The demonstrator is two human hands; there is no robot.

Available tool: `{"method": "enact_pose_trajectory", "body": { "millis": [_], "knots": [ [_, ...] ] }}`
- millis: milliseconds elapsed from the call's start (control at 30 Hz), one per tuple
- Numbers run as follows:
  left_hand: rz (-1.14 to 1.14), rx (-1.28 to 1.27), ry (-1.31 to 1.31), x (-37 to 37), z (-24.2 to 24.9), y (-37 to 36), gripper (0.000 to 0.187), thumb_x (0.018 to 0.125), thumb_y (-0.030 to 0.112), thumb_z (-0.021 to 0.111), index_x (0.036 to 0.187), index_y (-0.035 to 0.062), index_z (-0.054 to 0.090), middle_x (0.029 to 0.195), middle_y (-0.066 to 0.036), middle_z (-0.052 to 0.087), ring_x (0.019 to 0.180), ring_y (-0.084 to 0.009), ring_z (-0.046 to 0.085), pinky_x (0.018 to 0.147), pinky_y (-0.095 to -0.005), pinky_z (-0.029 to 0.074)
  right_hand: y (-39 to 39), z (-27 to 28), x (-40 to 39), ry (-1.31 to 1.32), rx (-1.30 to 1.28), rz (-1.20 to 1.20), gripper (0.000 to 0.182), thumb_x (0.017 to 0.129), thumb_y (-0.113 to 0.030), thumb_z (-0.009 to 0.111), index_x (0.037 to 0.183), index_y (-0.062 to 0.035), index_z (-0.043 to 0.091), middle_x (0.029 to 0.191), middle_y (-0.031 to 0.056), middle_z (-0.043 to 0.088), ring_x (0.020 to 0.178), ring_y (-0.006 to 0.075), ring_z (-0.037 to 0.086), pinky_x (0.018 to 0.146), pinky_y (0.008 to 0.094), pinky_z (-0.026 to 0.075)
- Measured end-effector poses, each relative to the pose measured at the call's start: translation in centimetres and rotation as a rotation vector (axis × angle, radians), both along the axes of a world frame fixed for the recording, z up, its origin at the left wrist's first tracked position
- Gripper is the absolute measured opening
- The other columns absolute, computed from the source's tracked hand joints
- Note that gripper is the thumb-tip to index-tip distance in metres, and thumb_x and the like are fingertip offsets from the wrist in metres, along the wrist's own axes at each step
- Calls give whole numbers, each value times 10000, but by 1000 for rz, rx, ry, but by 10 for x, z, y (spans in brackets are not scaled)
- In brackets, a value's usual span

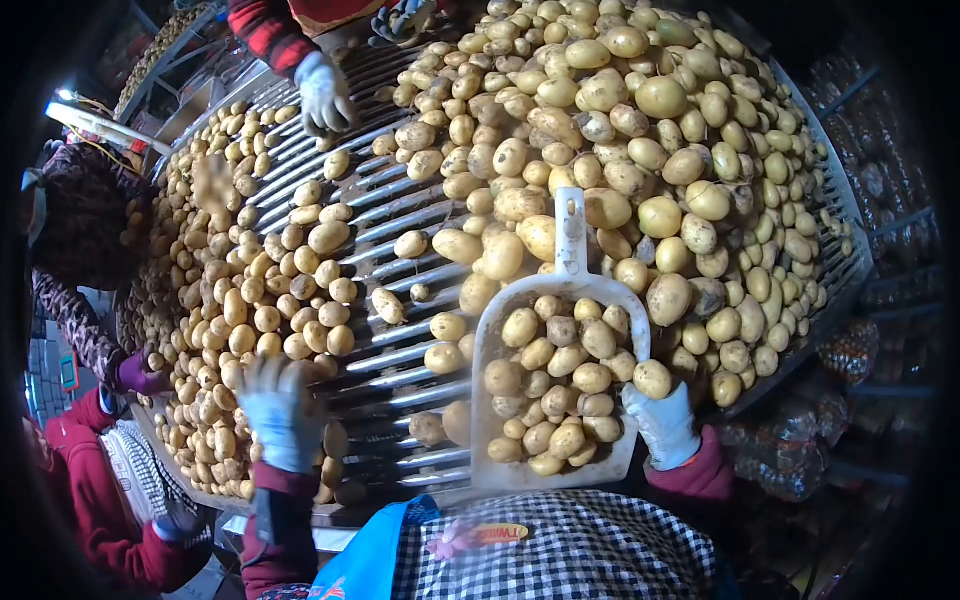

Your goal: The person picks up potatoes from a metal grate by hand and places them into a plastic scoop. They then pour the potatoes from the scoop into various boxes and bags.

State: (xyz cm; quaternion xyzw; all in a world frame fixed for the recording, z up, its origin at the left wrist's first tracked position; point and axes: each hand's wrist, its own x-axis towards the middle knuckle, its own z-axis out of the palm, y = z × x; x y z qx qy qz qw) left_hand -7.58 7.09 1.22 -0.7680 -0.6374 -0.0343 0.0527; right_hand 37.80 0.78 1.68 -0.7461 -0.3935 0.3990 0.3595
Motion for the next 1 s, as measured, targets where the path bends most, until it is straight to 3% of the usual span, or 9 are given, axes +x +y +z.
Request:
{"method": "enact_pose_trajectory", "body": {
  "millis": [133, 200, 267, 333, 400, 467, 800, 933, 1000],
  "knots": [
    [166, 195, 17, -126, -21, 14, 404, 760, 251, 719, 1122, 87, 645, 1230, -165, 592, 1194, -360, 520, 1087, -546, 335, 5, 8, -3, 64, -90, -15, 40, 851, -45, 666, 833, -26, 636, 733, -17, 598, 664, 79, 549, 568, 281, 455],
    [206, 137, 470, -123, 7, 31, 420, 786, 250, 707, 1166, 86, 638, 1318, -181, 566, 1231, -365, 501, 1085, -541, 323, 5, 5, -1, 64, -77, 7, 40, 852, -43, 663, 827, -30, 635, 734, -25, 594, 663, 74, 545, 565, 273, 451],
    [136, 146, 239, -107, 14, 56, 443, 760, 158, 707, 1190, 78, 635, 1323, -189, 566, 1240, -381, 504, 1064, -532, 353, 5, 4, 1, 43, -67, 24, 43, 854, -41, 660, 821, -35, 634, 734, -33, 591, 662, 69, 541, 563, 265, 447],
    [-115, 203, -19, -64, 8, 83, 441, 754, 25, 659, 1191, 74, 628, 1257, -189, 600, 1046, -367, 617, 847, -441, 504, 4, 5, 3, 62, -70, 25, 25, 856, -42, 659, 840, -30, 643, 737, -29, 594, 665, 71, 546, 564, 267, 450],
    [-331, 63, -133, -23, -6, 105, 391, 747, 53, 658, 1131, 126, 655, 1101, -147, 630, 896, -357, 635, 731, -456, 516, 5, 2, 0, 72, -56, 24, 22, 859, -49, 658, 867, -28, 654, 759, -25, 602, 679, 66, 548, 572, 264, 449],
    [-205, -128, 86, -12, -32, 129, 292, 817, 128, 632, 1107, 152, 660, 1061, -152, 629, 914, -339, 641, 736, -455, 537, 4, -1, 0, 87, 7, -19, 51, 860, -62, 664, 897, -28, 660, 785, -19, 610, 701, 63, 552, 583, 261, 453],
    [205, -193, -100, -5, -38, 148, 297, 822, 271, 718, 1040, 105, 603, 1022, -172, 685, 1002, -370, 658, 826, -492, 523, 6, -5, 7, -47, 33, 69, 81, 861, -71, 668, 923, -20, 661, 809, -15, 624, 722, 75, 570, 599, 270, 469],
    [260, -150, -550, -19, -20, 123, 439, 828, 222, 755, 1217, 90, 600, 1033, -153, 693, 944, -260, 683, 827, -359, 529, 5, -9, 9, -117, 58, 95, 90, 861, -73, 670, 930, -17, 662, 816, -14, 629, 729, 78, 575, 604, 273, 474],
    [237, -159, -1282, -24, -7, 89, 389, 924, 105, 685, 1277, -16, 576, 1100, -73, 655, 967, -111, 620, 829, -244, 505, 1, -10, 12, 23, 26, 68, 163, 861, -80, 674, 1008, -9, 666, 854, -4, 646, 745, 94, 589, 624, 289, 489]
  ]
}}
